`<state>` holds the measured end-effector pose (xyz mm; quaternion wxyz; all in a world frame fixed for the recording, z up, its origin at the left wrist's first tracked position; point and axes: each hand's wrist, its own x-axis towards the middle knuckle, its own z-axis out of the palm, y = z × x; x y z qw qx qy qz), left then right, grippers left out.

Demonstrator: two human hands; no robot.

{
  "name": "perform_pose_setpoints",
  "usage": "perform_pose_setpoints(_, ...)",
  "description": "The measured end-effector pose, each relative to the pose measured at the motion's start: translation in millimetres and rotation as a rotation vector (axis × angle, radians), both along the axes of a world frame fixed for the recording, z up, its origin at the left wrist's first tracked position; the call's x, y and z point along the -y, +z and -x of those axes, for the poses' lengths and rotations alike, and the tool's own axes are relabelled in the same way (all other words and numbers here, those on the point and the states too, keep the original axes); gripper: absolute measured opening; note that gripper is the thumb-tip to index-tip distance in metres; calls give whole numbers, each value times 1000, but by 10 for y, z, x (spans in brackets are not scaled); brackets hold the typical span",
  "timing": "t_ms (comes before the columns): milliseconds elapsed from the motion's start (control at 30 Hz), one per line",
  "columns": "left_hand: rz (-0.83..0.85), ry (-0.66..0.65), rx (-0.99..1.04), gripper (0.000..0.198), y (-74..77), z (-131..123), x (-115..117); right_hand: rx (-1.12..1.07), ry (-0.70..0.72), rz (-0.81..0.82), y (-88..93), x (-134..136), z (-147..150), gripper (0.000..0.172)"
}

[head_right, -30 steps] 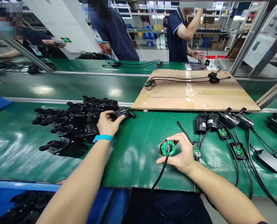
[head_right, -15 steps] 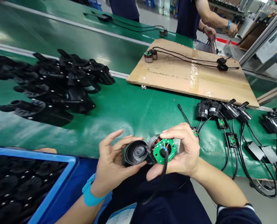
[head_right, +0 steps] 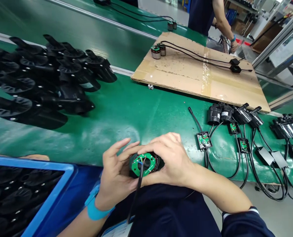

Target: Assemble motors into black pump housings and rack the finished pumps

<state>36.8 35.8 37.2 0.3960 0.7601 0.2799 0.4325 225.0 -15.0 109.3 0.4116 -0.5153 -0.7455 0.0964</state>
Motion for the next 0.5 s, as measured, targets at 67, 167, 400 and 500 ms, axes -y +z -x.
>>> perform_pose_setpoints(67, -11, 5, -11, 78, -26, 9, -10, 25, 7, 56, 0, 7, -16, 54)
perform_pose_setpoints(167, 35, 19, -7, 88, -33, 5, -17, 42, 13, 129, 2, 28, -38, 56)
perform_pose_setpoints(400, 137, -106, -40, 77, 70, -71, -61, -97, 104, 163, -90, 26, -74, 42)
perform_pose_setpoints(500, 45, -121, -80, 65, 128, -116, -84, -78, 112, 203, -121, 15, -86, 50)
